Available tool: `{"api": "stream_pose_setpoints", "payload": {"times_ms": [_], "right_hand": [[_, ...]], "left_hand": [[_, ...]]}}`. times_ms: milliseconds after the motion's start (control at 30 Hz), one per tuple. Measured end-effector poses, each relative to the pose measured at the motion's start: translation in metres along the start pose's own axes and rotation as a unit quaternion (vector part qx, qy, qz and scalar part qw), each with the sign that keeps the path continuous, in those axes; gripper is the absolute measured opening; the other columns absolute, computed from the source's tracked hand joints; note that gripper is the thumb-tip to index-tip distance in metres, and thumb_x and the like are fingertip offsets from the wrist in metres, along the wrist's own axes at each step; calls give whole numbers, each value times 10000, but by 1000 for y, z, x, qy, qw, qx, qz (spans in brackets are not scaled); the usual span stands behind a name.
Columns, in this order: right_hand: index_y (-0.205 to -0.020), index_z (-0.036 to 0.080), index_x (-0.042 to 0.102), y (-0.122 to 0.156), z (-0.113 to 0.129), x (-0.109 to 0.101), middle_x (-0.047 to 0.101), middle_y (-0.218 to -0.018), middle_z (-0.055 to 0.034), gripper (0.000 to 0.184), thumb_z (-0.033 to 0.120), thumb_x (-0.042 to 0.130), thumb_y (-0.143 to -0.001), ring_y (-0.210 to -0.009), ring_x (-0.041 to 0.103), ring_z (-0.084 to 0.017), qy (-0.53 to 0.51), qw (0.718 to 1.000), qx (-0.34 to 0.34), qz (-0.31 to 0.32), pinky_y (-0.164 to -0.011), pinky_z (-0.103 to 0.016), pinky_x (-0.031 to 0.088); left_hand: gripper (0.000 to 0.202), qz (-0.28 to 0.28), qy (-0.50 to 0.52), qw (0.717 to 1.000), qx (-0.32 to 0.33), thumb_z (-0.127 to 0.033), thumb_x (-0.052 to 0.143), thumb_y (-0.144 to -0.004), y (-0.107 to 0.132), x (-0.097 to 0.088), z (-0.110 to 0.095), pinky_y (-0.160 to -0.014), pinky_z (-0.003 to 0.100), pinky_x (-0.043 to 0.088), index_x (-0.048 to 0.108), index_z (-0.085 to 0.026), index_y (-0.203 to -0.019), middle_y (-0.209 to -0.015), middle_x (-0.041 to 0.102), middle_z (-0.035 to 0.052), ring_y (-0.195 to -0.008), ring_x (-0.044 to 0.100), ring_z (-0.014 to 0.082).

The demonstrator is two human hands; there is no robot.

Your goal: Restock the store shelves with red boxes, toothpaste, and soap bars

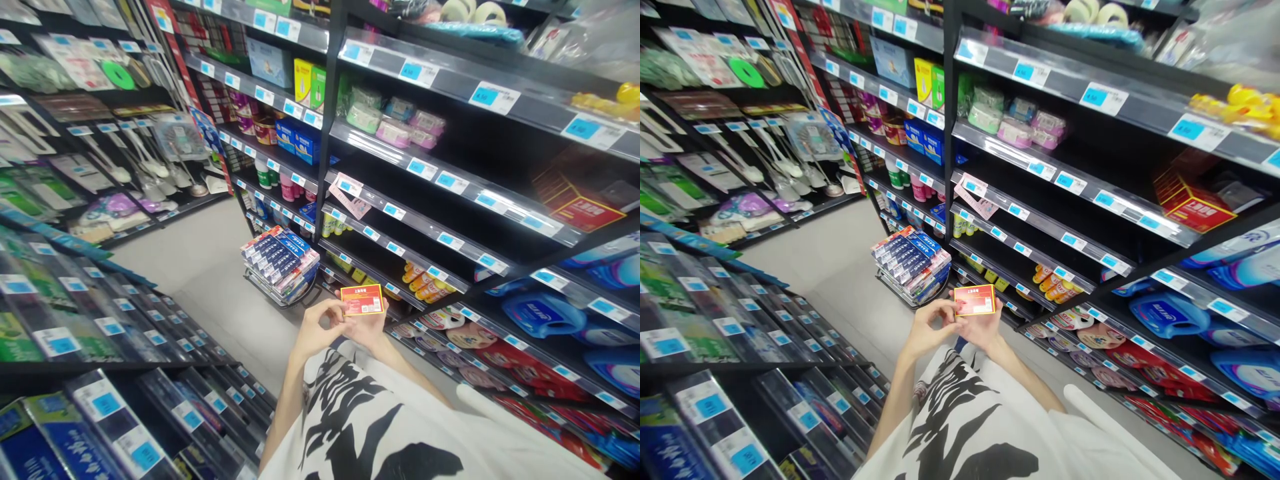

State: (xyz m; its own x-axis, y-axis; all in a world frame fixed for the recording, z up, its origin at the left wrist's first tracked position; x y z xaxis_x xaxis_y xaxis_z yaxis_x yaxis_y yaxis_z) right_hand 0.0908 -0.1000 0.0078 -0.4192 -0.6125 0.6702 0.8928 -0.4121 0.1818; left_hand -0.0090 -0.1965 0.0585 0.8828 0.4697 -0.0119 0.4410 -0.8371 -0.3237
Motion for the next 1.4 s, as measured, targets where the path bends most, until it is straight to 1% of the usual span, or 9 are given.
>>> {"api": "stream_pose_setpoints", "payload": {"times_ms": [133, 300, 367, 500, 600, 700, 867, 1100, 1400], "right_hand": [[-1294, 195, 633, 1, -4, 2, 676, -993, -74, 1108, 989, 495, -534, -775, 550, -193, -105, 993, 47, 10, -734, -343, 513], [-1152, 228, 650, -1, -2, 2, 694, -946, -72, 1030, 991, 623, -460, -803, 592, -209, -55, 998, 18, 1, -631, -303, 503], [-1110, 242, 658, -2, -3, 0, 716, -938, -60, 951, 890, 779, -424, -805, 627, -213, -3, 1000, 1, -4, -652, -311, 532], [-1093, 242, 658, 1, -7, -1, 760, -916, -36, 735, 579, 959, -513, -802, 711, -218, 92, 995, 12, -24, -702, -330, 583], [-1075, 225, 659, 3, -6, 0, 778, -912, -45, 694, 567, 954, -548, -785, 736, -218, 97, 993, 10, -59, -689, -325, 595], [-1049, 234, 655, 1, -4, -2, 784, -910, -44, 679, 607, 939, -558, -806, 744, -221, 80, 988, -7, -130, -733, -340, 603], [-969, 234, 660, -2, -3, 0, 793, -950, -49, 628, 722, 844, -619, -880, 746, -246, 43, 980, -14, -196, -778, -362, 598], [-1010, 250, 682, -1, 13, 4, 788, -1058, -26, 523, 687, 774, -738, -980, 728, -240, 51, 980, -84, -175, -814, -337, 581], [-1072, 260, 684, -2, 9, 3, 777, -1085, -26, 531, 711, 722, -794, -931, 722, -222, 59, 984, -78, -147, -676, -288, 542]], "left_hand": [[361, -18, 3, 1000, -11, -268, 848, -780, 2, -1, 4, -669, 243, 523, 712, -210, -1110, -744, 632, -25, -699, 608, 133], [535, -28, -65, 997, -1, -212, 807, -775, 0, -2, 4, -692, 255, 516, 657, -254, -1286, -786, 585, -41, -664, 536, 115], [608, -13, -107, 994, 22, -190, 786, -779, -1, 0, 1, -722, 268, 519, 617, -282, -1356, -877, 598, -19, -727, 556, 135], [737, 42, -131, 989, 49, -229, 840, -744, -1, 2, -2, -892, 330, 543, 543, -281, -1416, -1130, 639, 47, -986, 642, 216], [763, 37, -116, 991, 50, -285, 887, -711, 0, 0, -1, -951, 351, 541, 541, -263, -1390, -1177, 634, 66, -1057, 650, 241], [731, 7, -95, 995, 42, -368, 909, -688, 1, -4, 1, -959, 360, 547, 570, -245, -1324, -1197, 642, 77, -1062, 662, 248], [766, -41, -48, 998, -6, -454, 919, -661, 2, -8, 13, -976, 371, 562, 575, -239, -1310, -1245, 650, 92, -1107, 676, 268], [772, -31, -13, 999, -39, -390, 886, -721, 2, -9, 34, -1075, 392, 530, 523, -239, -1385, -1385, 614, 119, -1257, 629, 287], [786, -31, 6, 998, -54, -403, 871, -745, 2, -13, 36, -1075, 392, 543, 491, -212, -1406, -1393, 620, 124, -1224, 655, 269]]}}
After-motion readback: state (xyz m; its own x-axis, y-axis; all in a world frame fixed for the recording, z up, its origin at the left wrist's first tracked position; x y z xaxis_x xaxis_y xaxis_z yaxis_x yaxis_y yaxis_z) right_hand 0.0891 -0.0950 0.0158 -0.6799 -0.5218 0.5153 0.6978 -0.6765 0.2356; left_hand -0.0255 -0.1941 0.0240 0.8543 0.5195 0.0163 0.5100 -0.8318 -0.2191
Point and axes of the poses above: each hand's wrist, its own y-axis away from the middle knuckle, its own x-axis out of the palm, z = x × y, the point moved 5 cm from there along -y, towards the middle knuckle
